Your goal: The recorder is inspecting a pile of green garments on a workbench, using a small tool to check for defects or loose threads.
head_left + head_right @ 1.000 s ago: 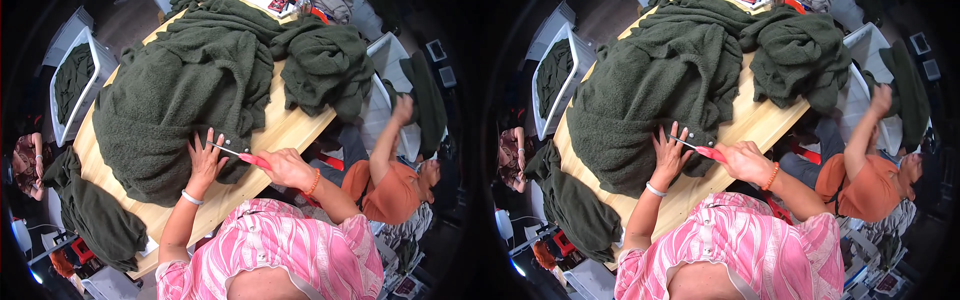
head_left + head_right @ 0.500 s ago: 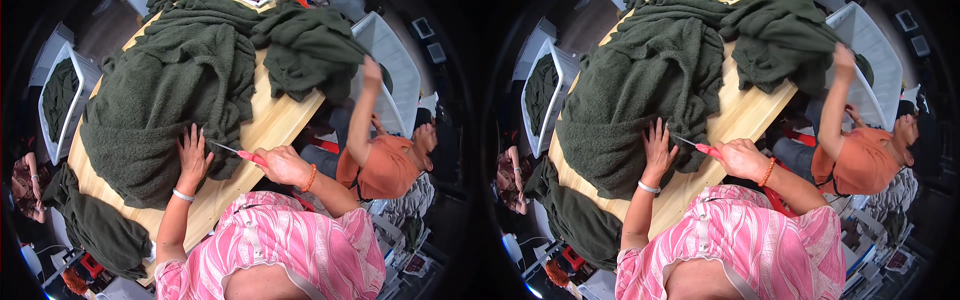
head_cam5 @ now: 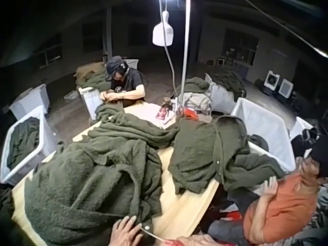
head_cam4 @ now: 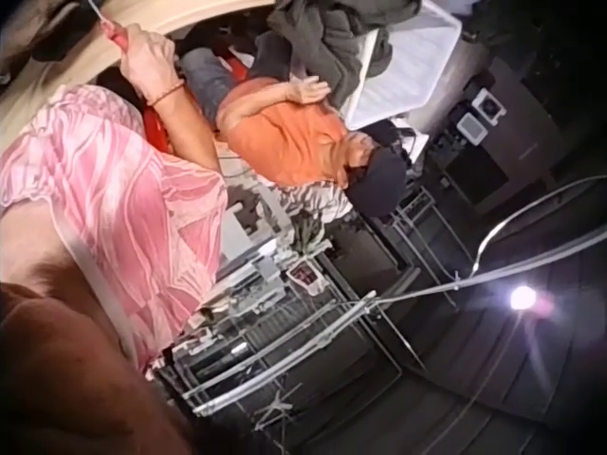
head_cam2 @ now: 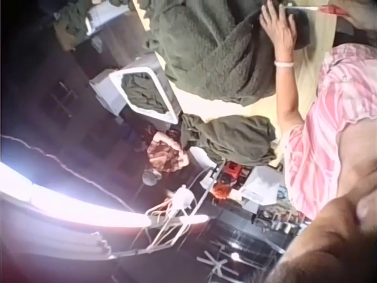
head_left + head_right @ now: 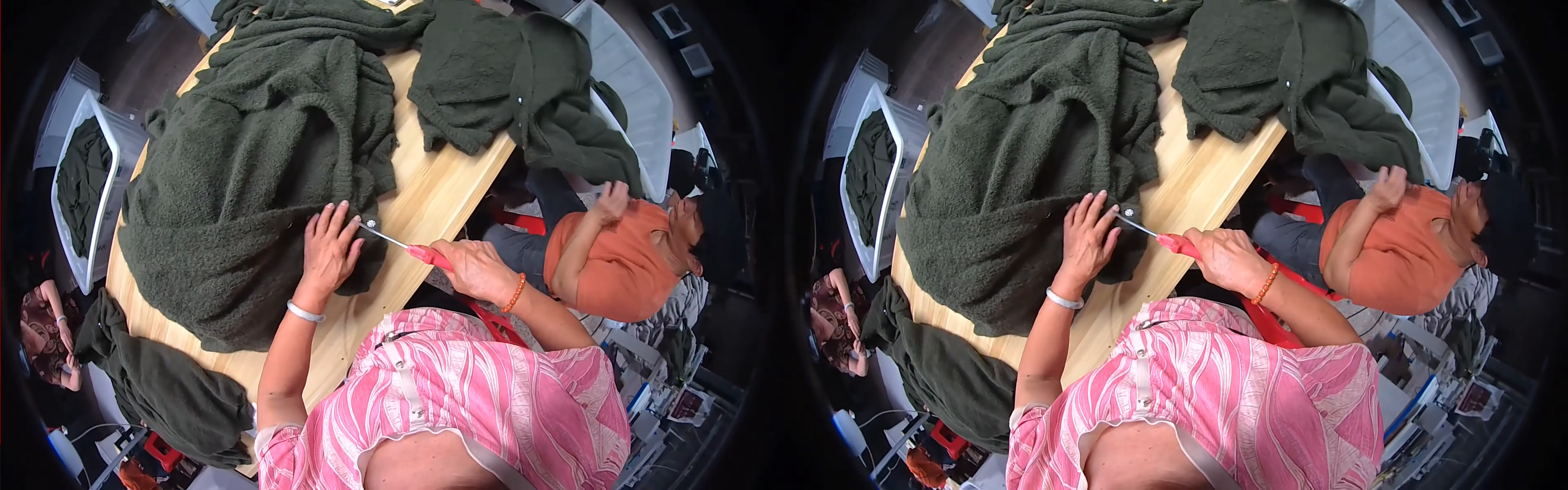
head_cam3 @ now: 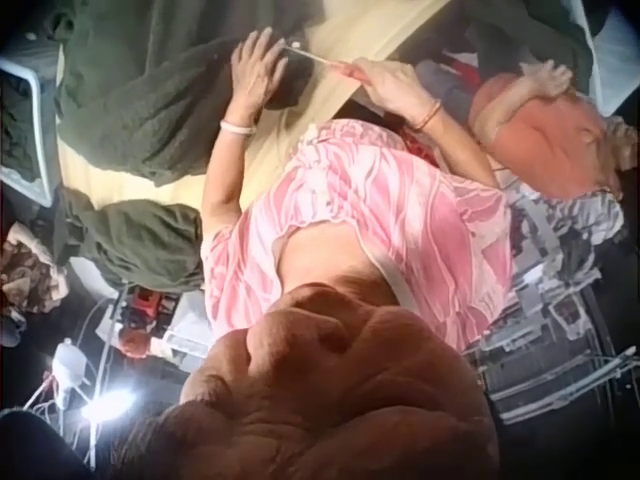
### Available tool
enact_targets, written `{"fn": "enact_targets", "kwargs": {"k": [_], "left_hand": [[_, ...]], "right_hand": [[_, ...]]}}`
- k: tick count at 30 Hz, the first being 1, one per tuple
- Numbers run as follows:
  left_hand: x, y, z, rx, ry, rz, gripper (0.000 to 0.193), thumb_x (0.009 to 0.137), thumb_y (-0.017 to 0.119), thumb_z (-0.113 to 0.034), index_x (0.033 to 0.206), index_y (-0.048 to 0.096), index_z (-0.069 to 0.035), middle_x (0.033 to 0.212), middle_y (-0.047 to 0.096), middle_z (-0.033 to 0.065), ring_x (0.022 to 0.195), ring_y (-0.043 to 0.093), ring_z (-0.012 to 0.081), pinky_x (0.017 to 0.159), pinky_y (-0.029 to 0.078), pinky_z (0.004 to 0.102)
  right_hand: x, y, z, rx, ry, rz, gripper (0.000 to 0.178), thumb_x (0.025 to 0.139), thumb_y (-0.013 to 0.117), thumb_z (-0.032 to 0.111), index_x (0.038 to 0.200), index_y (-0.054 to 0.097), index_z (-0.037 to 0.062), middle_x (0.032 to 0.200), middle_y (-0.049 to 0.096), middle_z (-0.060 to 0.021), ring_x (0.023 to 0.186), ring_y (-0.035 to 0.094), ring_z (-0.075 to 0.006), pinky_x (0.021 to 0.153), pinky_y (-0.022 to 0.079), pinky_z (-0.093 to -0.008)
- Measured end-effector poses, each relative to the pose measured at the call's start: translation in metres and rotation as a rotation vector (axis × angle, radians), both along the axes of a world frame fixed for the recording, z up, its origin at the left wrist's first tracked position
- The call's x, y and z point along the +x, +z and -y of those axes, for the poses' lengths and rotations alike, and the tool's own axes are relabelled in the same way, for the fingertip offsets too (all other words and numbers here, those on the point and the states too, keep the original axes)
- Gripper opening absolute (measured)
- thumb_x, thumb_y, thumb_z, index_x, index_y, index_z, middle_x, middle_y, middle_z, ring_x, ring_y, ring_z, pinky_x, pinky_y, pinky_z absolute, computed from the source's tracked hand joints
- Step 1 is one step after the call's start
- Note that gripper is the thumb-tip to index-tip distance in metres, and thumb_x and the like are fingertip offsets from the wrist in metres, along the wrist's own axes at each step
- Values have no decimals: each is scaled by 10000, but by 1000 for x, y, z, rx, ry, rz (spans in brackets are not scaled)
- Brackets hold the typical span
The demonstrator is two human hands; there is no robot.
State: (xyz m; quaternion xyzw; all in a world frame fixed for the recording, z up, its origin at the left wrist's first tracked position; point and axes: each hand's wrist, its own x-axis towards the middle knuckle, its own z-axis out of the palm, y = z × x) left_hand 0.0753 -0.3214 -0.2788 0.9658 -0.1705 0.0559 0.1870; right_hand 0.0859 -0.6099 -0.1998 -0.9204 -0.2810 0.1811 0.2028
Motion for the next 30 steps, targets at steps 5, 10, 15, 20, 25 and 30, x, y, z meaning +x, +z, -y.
{"fn": "enact_targets", "kwargs": {"k": [5,10,15,20,25,30], "left_hand": [[12,-7,16,94,97,71,305,751,775,-294,920,682,-57,1220,586,121,1206,479,318,1007,330,460],[28,-24,37,254,-7,-12,371,739,744,-244,1041,628,-62,1085,586,94,1153,481,287,1008,324,446],[35,-40,28,338,-87,-134,119,811,618,-161,871,637,-60,888,596,98,1029,511,274,985,347,444],[31,-47,27,356,-100,35,95,829,560,-124,805,624,-58,865,588,117,1006,509,281,979,349,438],[36,-44,25,575,-183,-36,115,801,559,-133,812,647,-60,861,596,111,990,502,279,966,354,427],[40,-44,14,184,-178,-23,88,823,589,-122,794,644,-59,844,576,115,942,513,280,913,369,421]], "right_hand": [[-1,-3,7,-27,-20,-47,241,838,640,140,1057,575,65,727,650,-199,711,659,-417,625,504,-523],[-3,0,8,-69,-38,-82,236,836,645,149,1041,581,52,723,654,-205,698,657,-414,627,508,-524],[-1,10,15,-211,-25,-235,277,874,609,176,1130,608,68,803,671,-234,779,653,-446,709,504,-535],[-2,8,16,-154,-21,-240,225,885,620,204,1052,611,53,782,670,-230,775,661,-433,692,506,-528],[-4,4,16,-149,-15,-212,201,886,634,213,975,608,34,746,666,-222,743,666,-423,654,509,-521],[-6,3,16,-92,-25,-197,179,882,630,199,948,609,35,704,655,-218,696,660,-418,624,505,-519]]}}
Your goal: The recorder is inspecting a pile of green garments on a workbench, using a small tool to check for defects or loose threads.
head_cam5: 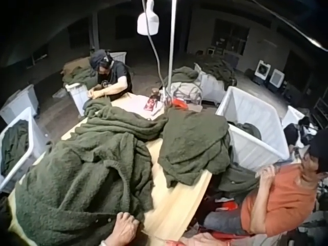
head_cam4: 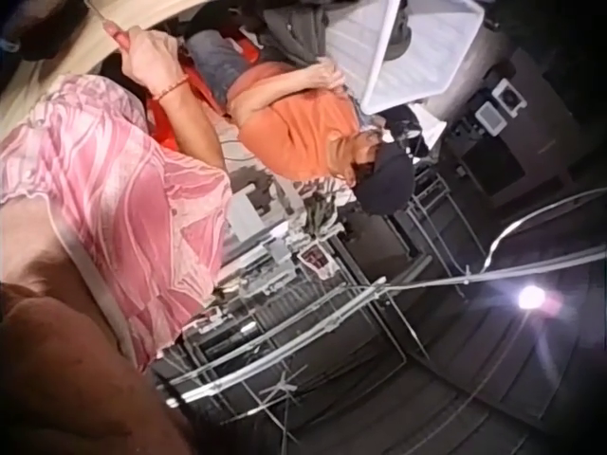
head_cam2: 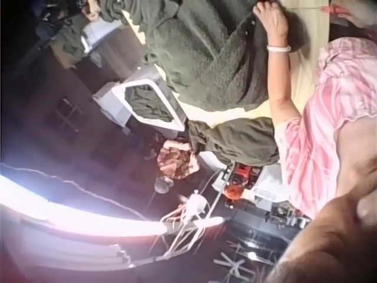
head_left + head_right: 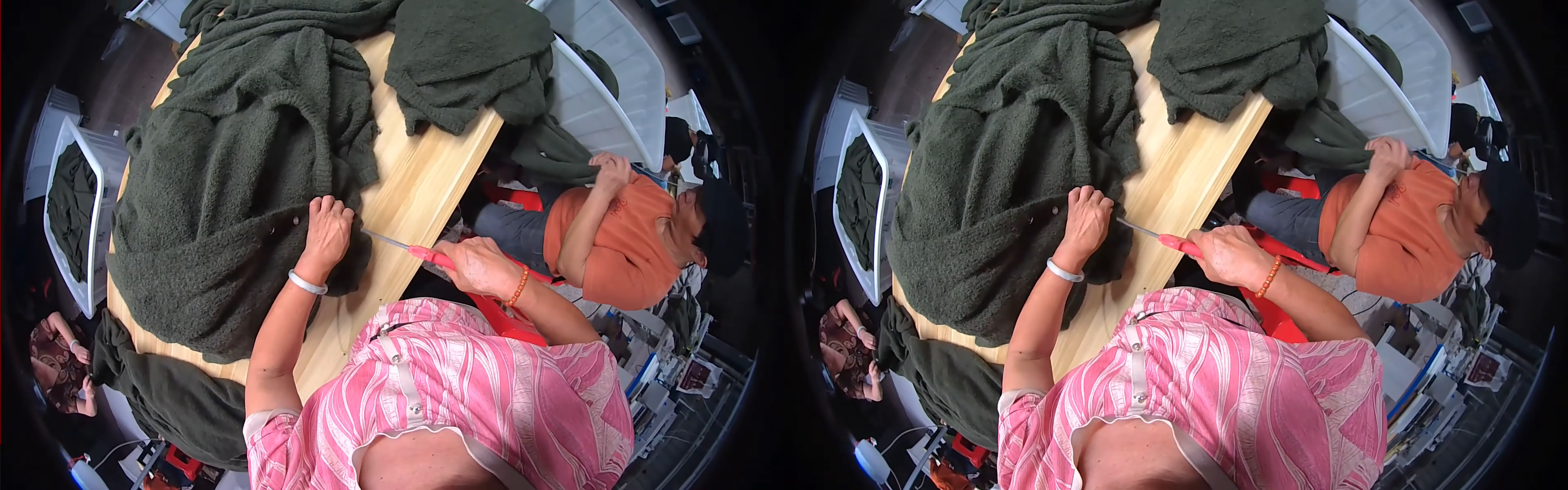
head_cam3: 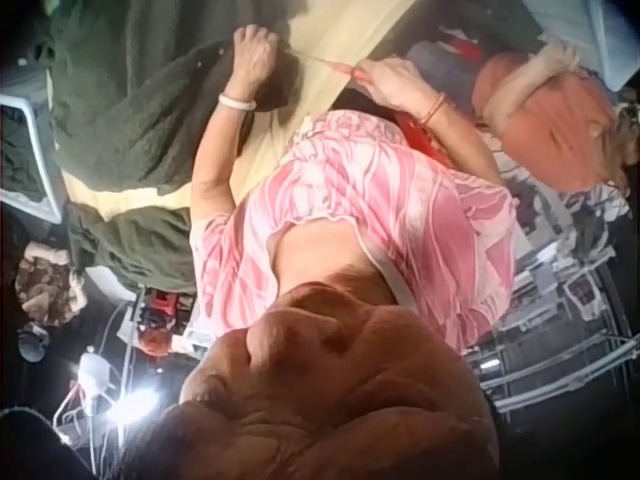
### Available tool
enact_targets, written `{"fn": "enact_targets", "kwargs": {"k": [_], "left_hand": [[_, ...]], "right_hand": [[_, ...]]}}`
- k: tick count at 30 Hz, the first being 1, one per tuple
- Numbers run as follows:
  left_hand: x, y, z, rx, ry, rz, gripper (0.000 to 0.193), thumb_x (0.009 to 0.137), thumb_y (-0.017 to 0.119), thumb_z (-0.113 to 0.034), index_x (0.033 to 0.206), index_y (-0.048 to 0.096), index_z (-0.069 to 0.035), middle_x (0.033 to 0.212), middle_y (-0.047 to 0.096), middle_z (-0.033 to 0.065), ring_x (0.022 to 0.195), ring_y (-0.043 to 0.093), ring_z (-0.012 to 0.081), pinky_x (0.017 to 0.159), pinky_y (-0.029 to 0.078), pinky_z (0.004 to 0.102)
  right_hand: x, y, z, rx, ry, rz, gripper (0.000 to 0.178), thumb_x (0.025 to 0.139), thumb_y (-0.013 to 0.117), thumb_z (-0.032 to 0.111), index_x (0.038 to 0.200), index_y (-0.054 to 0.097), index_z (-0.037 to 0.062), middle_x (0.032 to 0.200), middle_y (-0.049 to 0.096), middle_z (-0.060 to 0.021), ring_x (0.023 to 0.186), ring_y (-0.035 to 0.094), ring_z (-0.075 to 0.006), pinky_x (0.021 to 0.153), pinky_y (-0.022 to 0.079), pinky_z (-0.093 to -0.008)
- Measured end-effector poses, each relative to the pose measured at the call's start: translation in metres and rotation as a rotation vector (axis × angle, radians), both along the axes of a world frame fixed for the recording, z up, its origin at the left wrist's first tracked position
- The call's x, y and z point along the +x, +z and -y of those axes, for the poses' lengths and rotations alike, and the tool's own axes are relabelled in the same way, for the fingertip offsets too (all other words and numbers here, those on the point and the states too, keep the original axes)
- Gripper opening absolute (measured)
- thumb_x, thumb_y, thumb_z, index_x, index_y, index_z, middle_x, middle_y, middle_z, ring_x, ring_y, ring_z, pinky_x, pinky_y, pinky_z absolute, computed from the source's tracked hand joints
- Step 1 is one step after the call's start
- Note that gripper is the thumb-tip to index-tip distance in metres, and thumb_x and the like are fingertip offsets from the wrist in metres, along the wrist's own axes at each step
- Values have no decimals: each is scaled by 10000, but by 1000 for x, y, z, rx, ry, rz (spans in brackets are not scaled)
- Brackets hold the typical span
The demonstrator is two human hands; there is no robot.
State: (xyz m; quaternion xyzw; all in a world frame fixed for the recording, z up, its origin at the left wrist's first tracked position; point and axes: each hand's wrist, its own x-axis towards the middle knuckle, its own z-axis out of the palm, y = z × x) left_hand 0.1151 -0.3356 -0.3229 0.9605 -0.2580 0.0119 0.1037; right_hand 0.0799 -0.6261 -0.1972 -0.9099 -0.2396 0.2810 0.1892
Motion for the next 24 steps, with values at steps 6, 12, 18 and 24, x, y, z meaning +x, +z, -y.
{"fn": "enact_targets", "kwargs": {"k": [6,12,18,24], "left_hand": [[-2,5,5,181,-44,-46,105,803,590,-130,832,660,-58,888,594,104,998,511,272,929,368,418],[-15,45,-12,-82,138,43,408,761,726,-131,1152,619,-85,1148,601,97,1147,517,306,959,386,438],[-19,55,-41,-273,309,40,355,764,771,-116,1106,678,-104,1067,618,74,1008,559,285,841,450,414],[-20,43,-39,-243,291,60,258,734,767,-95,986,722,-130,913,564,52,901,547,263,753,431,414]], "right_hand": [[-3,-5,-4,-25,8,68,162,859,630,160,962,607,38,701,653,-218,694,658,-419,625,504,-522],[-6,-14,2,120,-91,63,232,838,634,121,1050,578,46,791,663,-208,795,658,-408,702,508,-520],[0,-19,-13,122,-13,63,240,866,630,159,1083,586,65,830,669,-198,801,659,-410,701,507,-525],[10,-4,-34,21,47,53,166,873,620,168,989,597,52,739,660,-218,733,662,-421,666,507,-534]]}}
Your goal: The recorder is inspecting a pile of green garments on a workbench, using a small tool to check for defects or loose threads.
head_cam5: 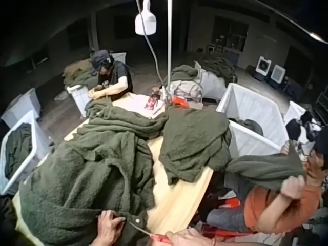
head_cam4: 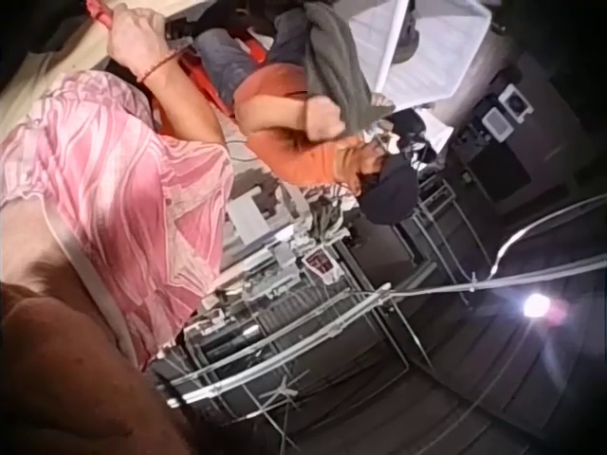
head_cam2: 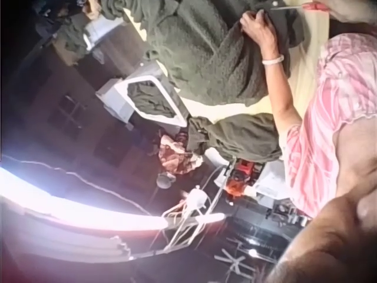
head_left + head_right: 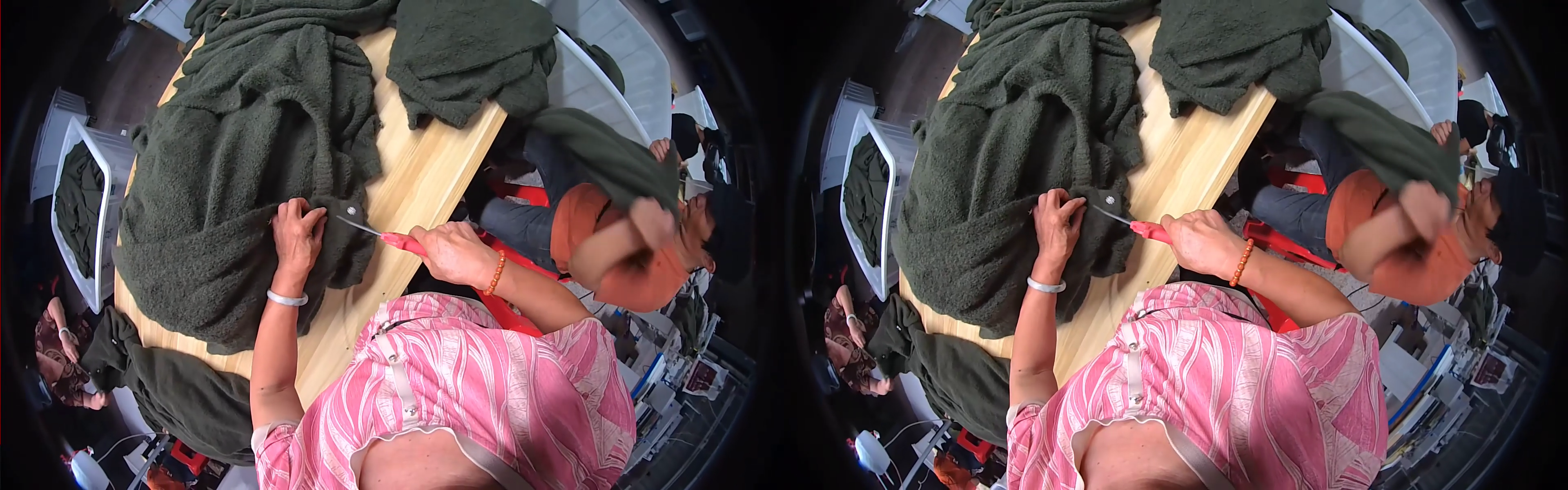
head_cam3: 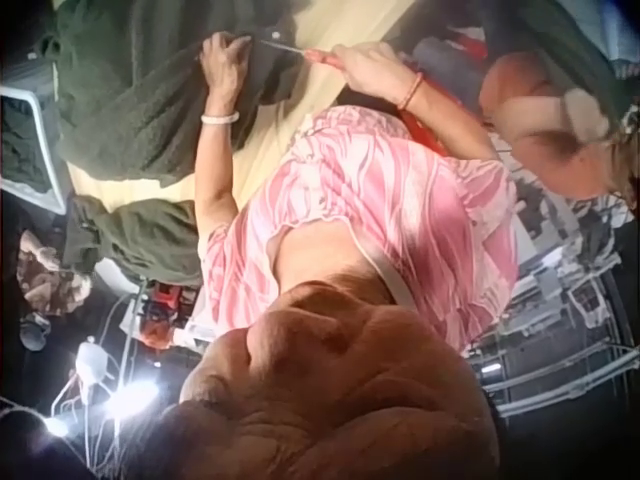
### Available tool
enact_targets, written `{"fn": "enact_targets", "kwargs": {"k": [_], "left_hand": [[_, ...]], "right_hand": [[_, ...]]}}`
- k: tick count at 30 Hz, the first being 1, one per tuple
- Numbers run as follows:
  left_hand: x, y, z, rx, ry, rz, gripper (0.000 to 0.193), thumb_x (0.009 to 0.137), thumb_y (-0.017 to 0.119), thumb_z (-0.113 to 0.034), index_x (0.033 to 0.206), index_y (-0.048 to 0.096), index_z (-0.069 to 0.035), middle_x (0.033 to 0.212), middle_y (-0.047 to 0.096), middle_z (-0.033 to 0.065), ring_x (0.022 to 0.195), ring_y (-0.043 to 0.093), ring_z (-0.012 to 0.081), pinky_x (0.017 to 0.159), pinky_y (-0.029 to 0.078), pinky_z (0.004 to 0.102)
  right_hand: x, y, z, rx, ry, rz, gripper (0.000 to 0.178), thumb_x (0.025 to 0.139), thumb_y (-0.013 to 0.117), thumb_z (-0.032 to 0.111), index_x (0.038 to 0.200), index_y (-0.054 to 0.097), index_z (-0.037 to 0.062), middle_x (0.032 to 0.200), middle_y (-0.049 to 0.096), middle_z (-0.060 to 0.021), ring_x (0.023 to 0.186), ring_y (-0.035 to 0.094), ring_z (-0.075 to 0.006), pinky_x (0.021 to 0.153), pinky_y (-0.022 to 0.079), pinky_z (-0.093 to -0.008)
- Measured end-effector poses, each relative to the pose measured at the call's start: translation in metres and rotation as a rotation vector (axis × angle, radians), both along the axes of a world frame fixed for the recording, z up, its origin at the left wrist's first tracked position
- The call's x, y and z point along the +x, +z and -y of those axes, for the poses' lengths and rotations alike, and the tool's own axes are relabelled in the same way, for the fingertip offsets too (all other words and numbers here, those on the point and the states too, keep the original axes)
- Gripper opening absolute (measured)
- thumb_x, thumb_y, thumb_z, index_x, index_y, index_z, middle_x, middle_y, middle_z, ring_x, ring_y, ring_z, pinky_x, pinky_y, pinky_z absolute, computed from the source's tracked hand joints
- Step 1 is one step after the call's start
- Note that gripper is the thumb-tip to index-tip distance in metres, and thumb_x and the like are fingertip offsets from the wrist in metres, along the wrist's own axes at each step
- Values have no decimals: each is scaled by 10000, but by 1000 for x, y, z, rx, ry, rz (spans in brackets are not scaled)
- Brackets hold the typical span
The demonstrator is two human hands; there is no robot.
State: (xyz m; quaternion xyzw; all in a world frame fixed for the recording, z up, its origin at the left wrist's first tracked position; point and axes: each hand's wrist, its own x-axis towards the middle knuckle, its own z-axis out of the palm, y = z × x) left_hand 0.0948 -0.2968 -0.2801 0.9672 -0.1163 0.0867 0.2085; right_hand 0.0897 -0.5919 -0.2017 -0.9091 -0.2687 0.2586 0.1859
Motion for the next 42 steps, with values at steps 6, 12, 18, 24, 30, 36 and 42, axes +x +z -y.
{"fn": "enact_targets", "kwargs": {"k": [6,12,18,24,30,36,42], "left_hand": [[1,-5,4,95,16,-10,272,766,737,-102,1033,686,-120,949,563,71,936,543,287,788,420,436],[-1,1,-6,9,38,-10,288,820,689,-89,1097,610,-67,1025,596,106,1006,554,316,815,439,444],[-15,7,-19,366,323,-14,359,874,626,-93,1227,581,-48,1216,534,183,1059,539,370,878,473,453],[-13,8,-30,106,172,-24,342,846,605,19,1178,628,-59,1171,571,183,1040,557,389,888,484,463],[-17,12,-22,-3,147,92,368,851,634,-10,1211,612,-80,1253,567,158,1128,536,401,962,446,487],[-12,11,-13,366,320,18,390,890,644,-192,1264,575,-107,1345,505,169,1249,447,390,1008,349,577],[-1,16,-18,-59,244,-8,280,847,634,-29,1127,634,-20,1143,621,160,1021,582,365,880,487,442]], "right_hand": [[1,7,-4,69,53,-73,190,917,593,209,1006,613,42,712,651,-229,716,657,-440,659,508,-541],[1,11,-6,81,-27,-41,170,900,579,186,958,594,26,747,665,-209,751,668,-419,711,517,-518],[3,9,-15,169,10,-78,165,859,592,153,961,594,22,751,664,-221,772,673,-414,721,525,-503],[0,17,-33,164,87,-16,166,855,590,142,939,593,-2,774,673,-224,801,680,-409,741,531,-497],[4,11,-19,141,0,-63,176,869,580,141,999,582,21,779,674,-224,799,675,-417,728,531,-510],[4,12,-16,101,-23,22,174,877,574,141,988,583,7,785,676,-230,783,678,-413,712,538,-503],[8,16,-18,206,25,-112,243,929,593,238,1105,594,71,799,660,-230,797,634,-448,734,504,-515]]}}
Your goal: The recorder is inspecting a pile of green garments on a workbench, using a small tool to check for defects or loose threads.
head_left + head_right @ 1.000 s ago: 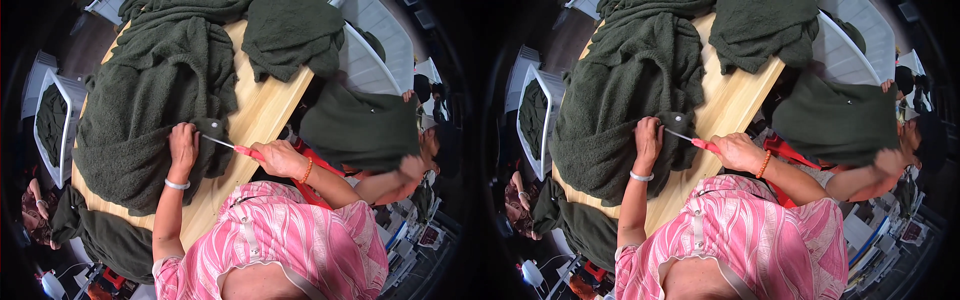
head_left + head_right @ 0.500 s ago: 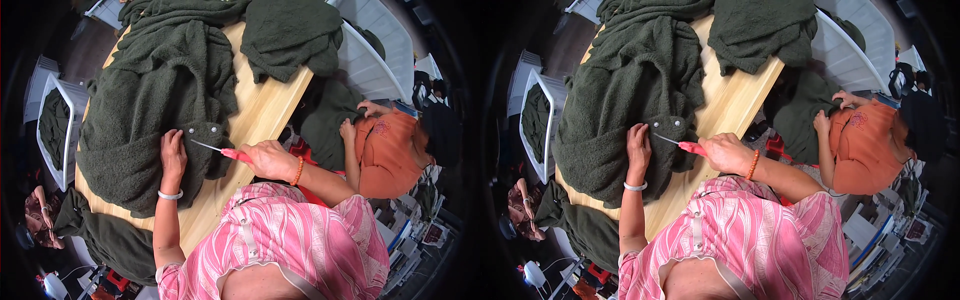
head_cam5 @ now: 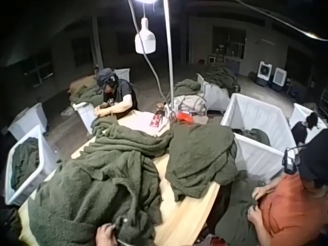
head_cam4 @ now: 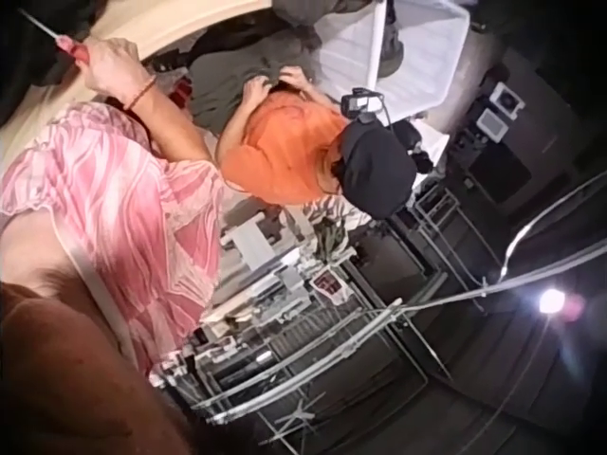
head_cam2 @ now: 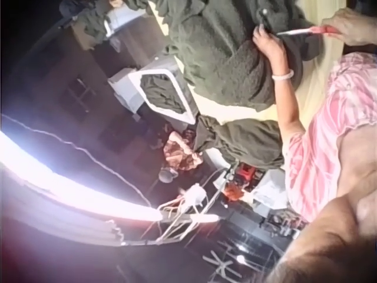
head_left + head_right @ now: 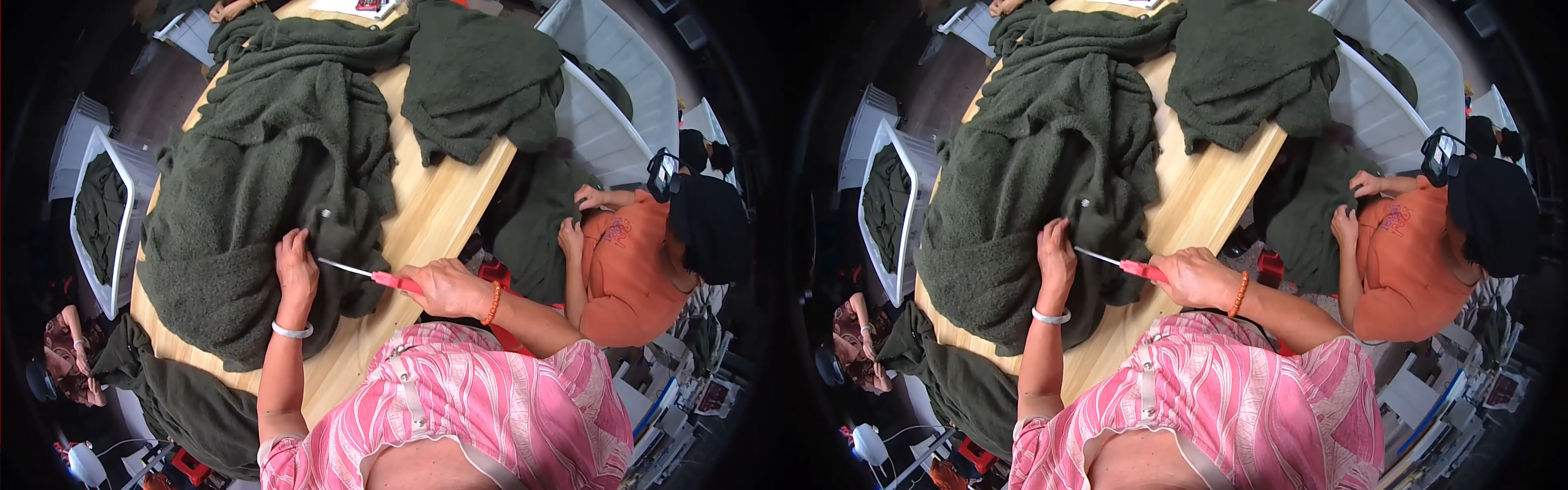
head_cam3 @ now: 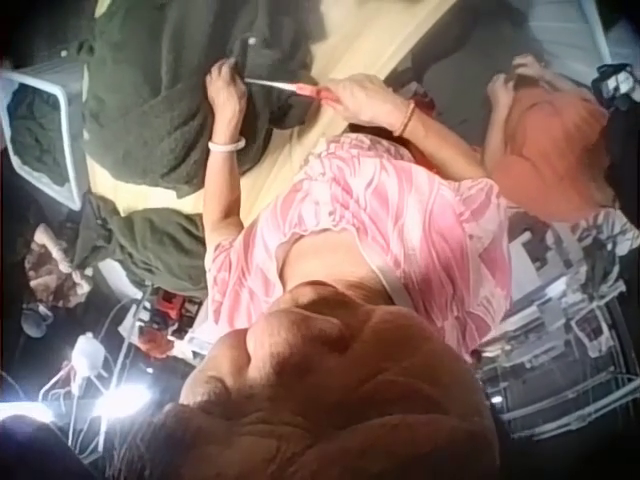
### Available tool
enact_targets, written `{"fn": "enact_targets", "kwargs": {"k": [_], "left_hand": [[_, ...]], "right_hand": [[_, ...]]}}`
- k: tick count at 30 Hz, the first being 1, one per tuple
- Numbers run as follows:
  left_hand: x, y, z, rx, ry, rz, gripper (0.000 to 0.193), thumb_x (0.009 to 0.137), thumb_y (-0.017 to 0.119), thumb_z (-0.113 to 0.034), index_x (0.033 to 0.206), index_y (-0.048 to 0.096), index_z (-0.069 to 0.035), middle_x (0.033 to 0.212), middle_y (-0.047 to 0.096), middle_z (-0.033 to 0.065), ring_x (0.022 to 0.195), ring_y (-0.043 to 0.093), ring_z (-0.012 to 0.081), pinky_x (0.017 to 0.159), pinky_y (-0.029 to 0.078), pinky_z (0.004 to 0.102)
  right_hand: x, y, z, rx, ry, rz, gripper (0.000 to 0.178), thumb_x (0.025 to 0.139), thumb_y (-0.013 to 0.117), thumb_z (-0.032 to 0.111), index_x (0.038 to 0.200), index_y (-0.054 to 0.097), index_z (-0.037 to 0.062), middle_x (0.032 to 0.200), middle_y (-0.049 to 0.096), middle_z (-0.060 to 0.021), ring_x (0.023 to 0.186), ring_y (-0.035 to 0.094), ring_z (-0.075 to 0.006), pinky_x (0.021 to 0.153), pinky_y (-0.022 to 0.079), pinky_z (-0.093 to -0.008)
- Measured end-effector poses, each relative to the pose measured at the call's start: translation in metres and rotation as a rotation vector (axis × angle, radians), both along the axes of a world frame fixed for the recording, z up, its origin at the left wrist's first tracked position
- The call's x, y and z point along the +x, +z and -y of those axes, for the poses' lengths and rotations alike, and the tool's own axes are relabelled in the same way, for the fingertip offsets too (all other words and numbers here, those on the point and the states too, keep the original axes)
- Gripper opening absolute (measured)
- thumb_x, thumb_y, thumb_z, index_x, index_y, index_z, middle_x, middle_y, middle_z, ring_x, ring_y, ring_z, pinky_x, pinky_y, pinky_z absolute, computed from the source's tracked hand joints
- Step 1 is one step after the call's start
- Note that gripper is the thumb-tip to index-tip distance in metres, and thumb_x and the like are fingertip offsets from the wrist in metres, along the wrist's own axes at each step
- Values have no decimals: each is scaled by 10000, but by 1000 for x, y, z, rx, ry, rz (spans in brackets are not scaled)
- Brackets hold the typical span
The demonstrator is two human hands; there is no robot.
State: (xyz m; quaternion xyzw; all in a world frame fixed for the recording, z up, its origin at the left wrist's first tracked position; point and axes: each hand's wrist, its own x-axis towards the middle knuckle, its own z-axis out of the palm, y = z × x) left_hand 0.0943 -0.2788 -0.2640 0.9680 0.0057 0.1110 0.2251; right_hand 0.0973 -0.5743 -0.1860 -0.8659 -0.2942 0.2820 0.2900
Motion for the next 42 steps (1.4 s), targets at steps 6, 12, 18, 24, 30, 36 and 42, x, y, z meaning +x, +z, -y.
{"fn": "enact_targets", "kwargs": {"k": [6,12,18,24,30,36,42], "left_hand": [[69,11,7,-621,132,-11,301,909,694,-178,1147,657,1,1051,684,119,863,663,225,763,533,340],[203,-20,2,-1779,564,-201,493,861,776,-238,1240,526,-44,1062,641,119,841,667,251,651,551,311],[217,-25,2,-1562,424,-100,222,842,787,-181,937,593,-127,770,593,-42,627,547,89,545,448,251],[109,-24,29,-1341,377,7,169,874,743,-133,910,580,-112,802,590,-56,601,476,36,500,359,230],[55,-44,26,-1390,444,-1,73,894,705,-41,871,637,-51,830,616,-49,711,490,18,638,389,196],[56,-43,35,-1377,366,-2,77,901,712,-89,877,644,-63,778,611,-66,627,475,18,565,371,202],[51,-41,40,-1366,332,1,92,899,715,-92,857,637,-72,759,603,-63,620,473,21,563,371,201]], "right_hand": [[11,-22,14,219,-191,114,217,905,596,178,1081,585,52,847,660,-211,824,643,-418,725,509,-502],[27,-10,31,181,-268,144,276,861,620,107,1133,622,66,957,675,-189,888,644,-397,780,519,-456],[46,12,46,111,-350,136,233,897,620,158,1113,615,70,881,674,-203,833,647,-419,726,520,-476],[45,17,36,24,-216,82,248,918,621,255,1093,621,79,748,655,-221,746,655,-420,674,523,-483],[61,16,7,-55,-26,122,262,925,607,277,1077,611,64,748,664,-210,744,659,-425,705,520,-506],[116,10,-56,-39,11,296,241,909,620,262,1018,583,50,836,680,-211,832,663,-432,749,516,-534],[146,7,-93,16,-37,398,238,888,637,246,996,581,42,829,681,-216,845,670,-428,751,524,-526]]}}
